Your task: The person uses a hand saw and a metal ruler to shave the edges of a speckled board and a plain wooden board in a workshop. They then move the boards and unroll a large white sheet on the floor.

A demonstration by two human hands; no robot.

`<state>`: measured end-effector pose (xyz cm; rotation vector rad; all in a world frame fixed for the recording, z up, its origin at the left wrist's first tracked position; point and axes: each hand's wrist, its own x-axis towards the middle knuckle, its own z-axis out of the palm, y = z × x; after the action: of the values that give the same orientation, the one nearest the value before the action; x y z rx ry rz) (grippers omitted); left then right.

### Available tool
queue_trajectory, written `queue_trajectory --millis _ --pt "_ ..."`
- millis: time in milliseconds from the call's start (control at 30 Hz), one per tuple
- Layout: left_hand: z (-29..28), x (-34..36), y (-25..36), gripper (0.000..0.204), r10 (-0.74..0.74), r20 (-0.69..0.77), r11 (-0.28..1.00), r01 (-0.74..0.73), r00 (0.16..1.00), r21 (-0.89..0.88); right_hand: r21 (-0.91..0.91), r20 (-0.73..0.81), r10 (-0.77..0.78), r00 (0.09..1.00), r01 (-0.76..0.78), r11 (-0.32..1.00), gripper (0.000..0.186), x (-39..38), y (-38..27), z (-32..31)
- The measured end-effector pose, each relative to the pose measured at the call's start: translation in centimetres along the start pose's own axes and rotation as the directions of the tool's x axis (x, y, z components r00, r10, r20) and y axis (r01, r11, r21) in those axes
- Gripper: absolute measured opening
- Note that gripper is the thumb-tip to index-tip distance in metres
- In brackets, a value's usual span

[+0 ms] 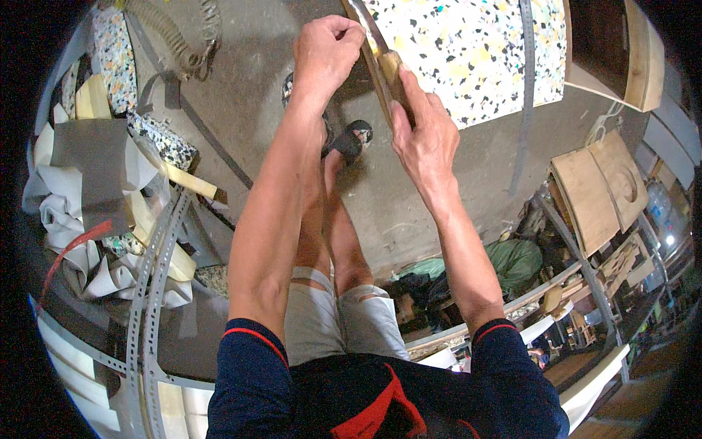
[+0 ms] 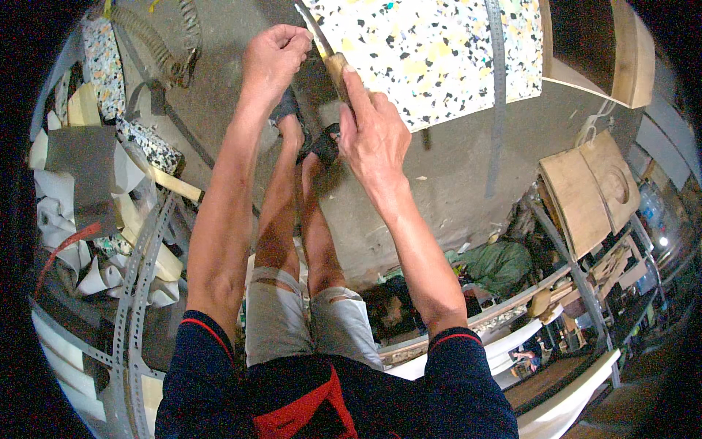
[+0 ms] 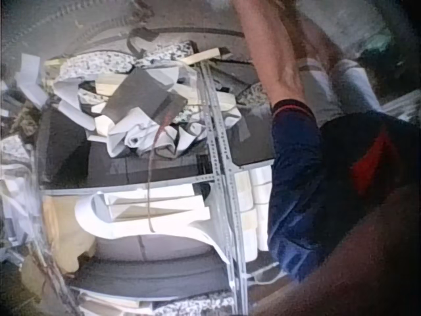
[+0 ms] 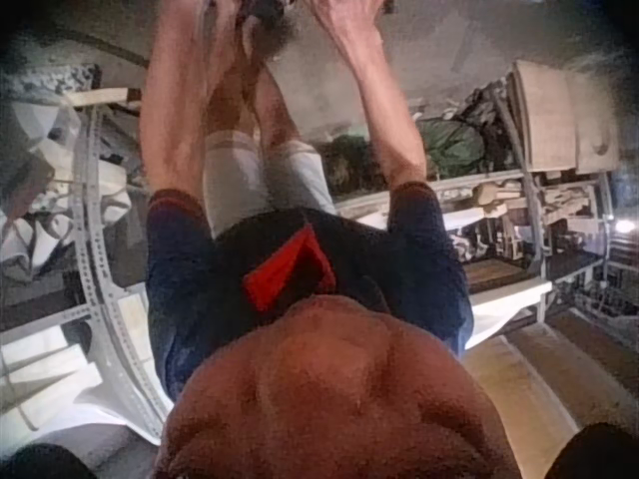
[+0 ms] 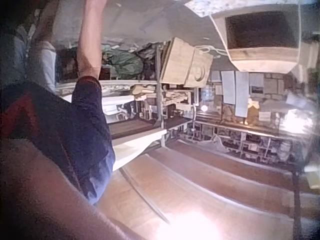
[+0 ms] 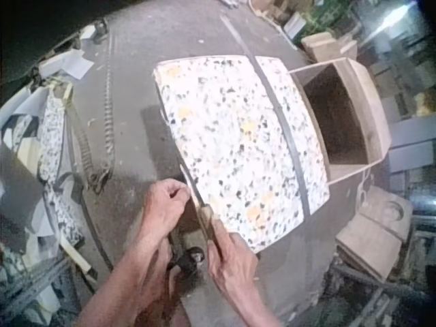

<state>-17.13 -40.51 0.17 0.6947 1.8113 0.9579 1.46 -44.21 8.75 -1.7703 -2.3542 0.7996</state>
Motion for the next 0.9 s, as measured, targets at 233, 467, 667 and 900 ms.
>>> queue_trajectory --millis 233,467,667,900 --pt "0.2 -0.5 -0.2 0.027 0.008 -0.002 1.000 -0.008 1.000 -0.010 0.000 -0.003 -0.016 1.000 0.016 1.000 0.058 -4.4 1.0 -2.0" --pt "0.5 -1.3 -0.5 0.025 0.028 0.017 0.999 -0.028 0.999 0.036 -0.011 -0.008 -0.036 0.999 0.036 0.999 0.058 -2.2 1.3 -0.4" --pt "0.8 -2.1 -1.1 0.025 -0.002 0.055 1.000 0.001 0.999 0.026 -0.004 -0.037 -0.056 0.998 0.056 0.998 0.059 -6.2 2.8 -1.5" --pt "1.2 -3.2 -1.3 0.025 -0.015 0.013 0.999 0.015 1.000 0.034 0.018 -0.011 -0.041 0.999 0.041 0.999 0.063 -5.0 2.6 -1.1"
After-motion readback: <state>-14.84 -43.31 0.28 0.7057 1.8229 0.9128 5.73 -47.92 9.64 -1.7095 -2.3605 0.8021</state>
